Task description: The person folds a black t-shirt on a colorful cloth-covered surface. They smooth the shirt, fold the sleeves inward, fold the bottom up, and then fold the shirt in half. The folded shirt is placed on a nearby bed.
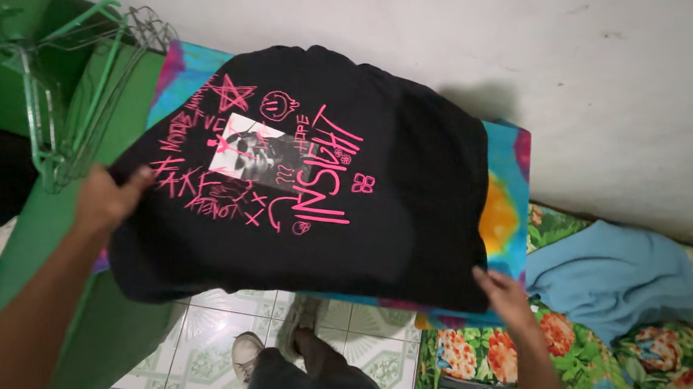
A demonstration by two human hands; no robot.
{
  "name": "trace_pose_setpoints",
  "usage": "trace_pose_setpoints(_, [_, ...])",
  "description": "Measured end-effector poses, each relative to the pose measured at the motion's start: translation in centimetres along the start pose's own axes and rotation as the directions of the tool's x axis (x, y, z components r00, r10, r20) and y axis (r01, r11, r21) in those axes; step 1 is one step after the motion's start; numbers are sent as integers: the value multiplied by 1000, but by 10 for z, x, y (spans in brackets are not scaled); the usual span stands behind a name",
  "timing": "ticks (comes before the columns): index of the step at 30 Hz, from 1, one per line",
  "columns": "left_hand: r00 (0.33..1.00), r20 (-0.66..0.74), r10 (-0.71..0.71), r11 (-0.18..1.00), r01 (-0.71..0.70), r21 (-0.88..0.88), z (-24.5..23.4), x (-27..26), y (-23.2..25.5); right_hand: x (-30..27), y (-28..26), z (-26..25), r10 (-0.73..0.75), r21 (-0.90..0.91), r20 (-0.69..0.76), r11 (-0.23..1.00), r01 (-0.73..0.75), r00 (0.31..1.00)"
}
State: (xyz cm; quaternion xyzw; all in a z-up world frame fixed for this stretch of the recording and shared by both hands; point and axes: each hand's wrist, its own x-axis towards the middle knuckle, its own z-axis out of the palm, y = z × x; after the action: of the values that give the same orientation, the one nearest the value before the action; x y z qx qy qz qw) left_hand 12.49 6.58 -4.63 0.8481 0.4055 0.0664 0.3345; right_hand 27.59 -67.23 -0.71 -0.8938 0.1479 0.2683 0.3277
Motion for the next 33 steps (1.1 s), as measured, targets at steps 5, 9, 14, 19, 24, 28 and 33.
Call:
trace_pose_setpoints(5, [993, -92, -76, 995, 81, 51, -2, -58, -10, -26, 2, 0, 9, -16, 178, 1000, -6, 984])
trace_pose_setpoints(9, [976, -65, -209, 975, 213, 60, -4, -70, -25, -28, 14, 2, 76, -40, 79, 997, -73, 994])
trace_pose_setpoints(14, [882, 327, -339, 913, 392, -112, -2, -58, -40, -34, 13, 8, 192, 268, 10, 945, -187, 981])
trace_pose_setpoints(19, [709, 636, -305, 805, 549, -226, -37, -75, -16, -13, 39, 6, 107, 656, 196, 724, -212, 975])
trace_pose_setpoints(24, [755, 605, -252, 906, 403, -126, -52, -58, 7, 1, 29, -23, 76, 685, 278, 683, -253, 957])
trace_pose_setpoints(28, [913, 385, -133, 942, 238, -239, -81, -24, 64, 36, -45, -75, -170, 837, 223, 539, -99, 960])
trace_pose_setpoints(33, [981, 180, -69, 904, 138, -404, -155, 13, 195, 55, -178, -172, -363, 926, 124, 378, 24, 924])
